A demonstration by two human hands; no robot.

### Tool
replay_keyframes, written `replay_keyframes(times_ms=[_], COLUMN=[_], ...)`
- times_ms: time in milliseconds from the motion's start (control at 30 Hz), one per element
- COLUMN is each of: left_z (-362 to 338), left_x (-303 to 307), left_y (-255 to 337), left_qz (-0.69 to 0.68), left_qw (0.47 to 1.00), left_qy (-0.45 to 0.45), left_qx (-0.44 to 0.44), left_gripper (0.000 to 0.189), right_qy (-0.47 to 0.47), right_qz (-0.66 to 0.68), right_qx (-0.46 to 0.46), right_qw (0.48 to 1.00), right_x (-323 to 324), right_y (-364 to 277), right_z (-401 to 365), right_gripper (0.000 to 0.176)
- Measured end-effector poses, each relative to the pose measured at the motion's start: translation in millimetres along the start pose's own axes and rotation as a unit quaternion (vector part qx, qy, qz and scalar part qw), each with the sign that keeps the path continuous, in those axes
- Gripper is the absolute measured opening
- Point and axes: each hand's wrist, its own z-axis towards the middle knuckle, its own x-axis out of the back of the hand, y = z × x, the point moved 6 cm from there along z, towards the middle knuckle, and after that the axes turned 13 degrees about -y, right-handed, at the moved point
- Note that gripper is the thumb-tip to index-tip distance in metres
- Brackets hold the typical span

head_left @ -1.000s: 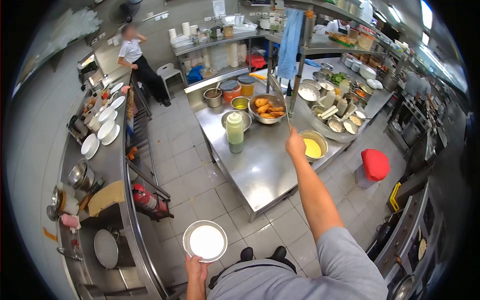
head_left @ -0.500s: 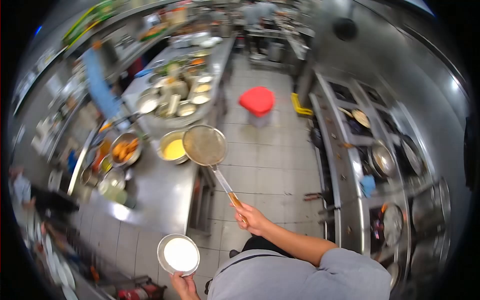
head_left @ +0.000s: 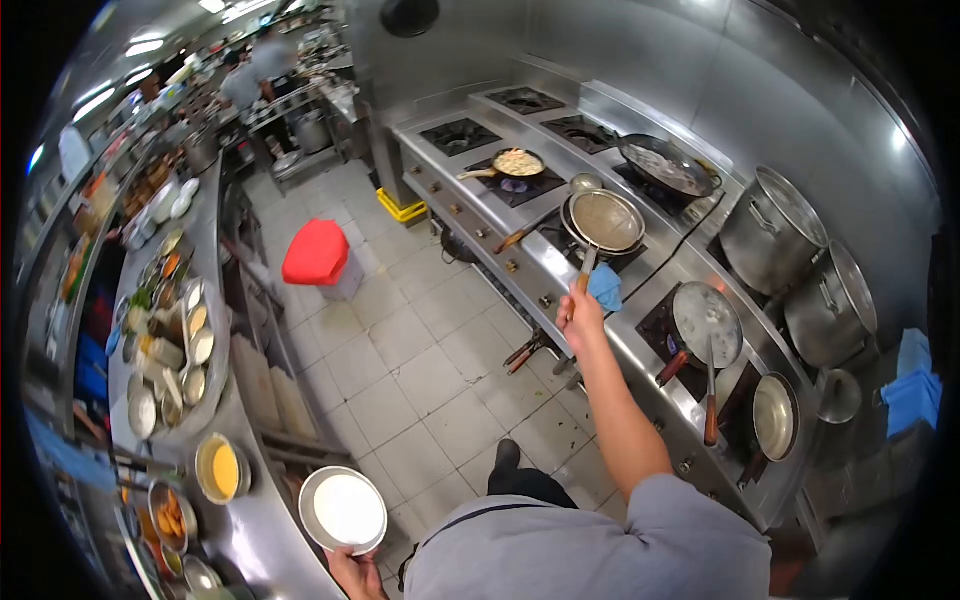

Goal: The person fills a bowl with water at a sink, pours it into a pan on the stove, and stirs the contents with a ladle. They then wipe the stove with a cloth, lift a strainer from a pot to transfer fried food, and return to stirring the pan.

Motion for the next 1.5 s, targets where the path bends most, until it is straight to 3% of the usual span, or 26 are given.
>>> replay_keyframes(times_ms=[167, 267, 300, 367, 433, 500, 533, 567, 600, 667, 700, 733, 800, 867, 900, 933, 1000, 1067, 1167, 1333, 1500], left_z=[46.6, 74.2, 84.0, 97.1, 109.2, 126.9, 132.1, 135.0, 138.8, 158.0, 164.3, 165.7, 170.4, 179.3, 180.3, 180.7, 186.1, 182.7, 169.5, 137.5, 102.6], left_x=[-87.9, -133.7, -147.6, -181.7, -210.4, -229.8, -244.1, -260.8, -274.6, -290.6, -298.7, -309.8, -336.3, -351.1, -359.9, -366.7, -374.3, -378.5, -394.0, -415.6, -441.1], left_y=[-21.5, -36.0, -42.3, -52.3, -63.7, -77.2, -81.6, -84.7, -88.6, -103.8, -111.2, -117.1, -127.6, -142.2, -149.7, -157.4, -172.2, -186.9, -199.1, -213.3, -226.5], left_qz=[0.043, 0.064, 0.077, 0.076, 0.079, 0.083, 0.09, 0.096, 0.102, 0.119, 0.128, 0.131, 0.139, 0.127, 0.128, 0.129, 0.13, 0.13, 0.158, 0.158, 0.185], left_qw=[0.998, 0.996, 0.994, 0.989, 0.985, 0.977, 0.973, 0.97, 0.966, 0.952, 0.941, 0.936, 0.924, 0.911, 0.899, 0.887, 0.869, 0.854, 0.824, 0.8, 0.769], left_qy=[-0.013, -0.04, -0.056, -0.104, -0.119, -0.149, -0.162, -0.173, -0.183, -0.221, -0.247, -0.256, -0.274, -0.302, -0.324, -0.343, -0.366, -0.379, -0.415, -0.436, -0.486], left_qx=[0.032, 0.045, 0.053, 0.077, 0.098, 0.125, 0.136, 0.143, 0.15, 0.177, 0.192, 0.202, 0.228, 0.25, 0.266, 0.281, 0.307, 0.332, 0.351, 0.381, 0.371], left_gripper=[0.06, 0.057, 0.057, 0.058, 0.059, 0.061, 0.061, 0.061, 0.061, 0.062, 0.062, 0.062, 0.062, 0.062, 0.062, 0.061, 0.066, 0.071, 0.073, 0.073, 0.065], right_qy=[0.021, -0.007, -0.034, -0.109, -0.102, -0.074, -0.06, -0.071, -0.076, 0.069, 0.163, 0.227, 0.334, 0.302, 0.253, 0.212, 0.196, 0.134, 0.23, 0.19, 0.223], right_qz=[0.054, 0.094, 0.109, 0.162, 0.183, 0.152, 0.155, -0.061, -0.275, -0.361, -0.371, -0.424, -0.68, -0.571, -0.371, -0.13, -0.035, 0.096, 0.06, 0.068, -0.027], right_qx=[-0.001, 0.001, -0.012, -0.044, -0.046, -0.099, -0.087, -0.096, -0.109, -0.046, -0.026, 0.06, 0.031, -0.246, -0.319, -0.256, -0.125, -0.022, -0.012, 0.003, 0.003], right_qw=[0.998, 0.996, 0.993, 0.98, 0.977, 0.981, 0.982, 0.991, 0.952, 0.929, 0.914, 0.875, 0.652, 0.723, 0.835, 0.934, 0.972, 0.986, 0.971, 0.979, 0.974], right_x=[58.7, 73.9, 76.9, 63.7, 62.4, 66.0, 62.9, 57.0, 59.3, 112.1, 146.0, 196.2, 280.4, 340.2, 332.9, 317.2, 306.1, 290.1, 228.8, 212.8, 209.7], right_y=[-35.3, -36.0, -30.1, -22.0, -4.8, 8.1, -12.5, -45.0, -71.9, -135.1, -167.4, -189.9, -214.8, -179.5, -148.3, -116.2, -101.1, -88.2, -96.7, -95.7, -115.8], right_z=[125.1, 154.2, 159.0, 132.9, 99.8, 53.5, 26.5, -9.3, -39.0, -86.1, -108.4, -128.7, -177.6, -209.3, -221.3, -227.9, -225.3, -213.2, -214.4, -240.8, -281.9], right_gripper=[0.016, 0.034, 0.048, 0.071, 0.083, 0.057, 0.057, 0.045, 0.033, 0.016, 0.015, 0.027, 0.043, 0.059, 0.055, 0.048, 0.038, 0.034, 0.036, 0.036, 0.032])
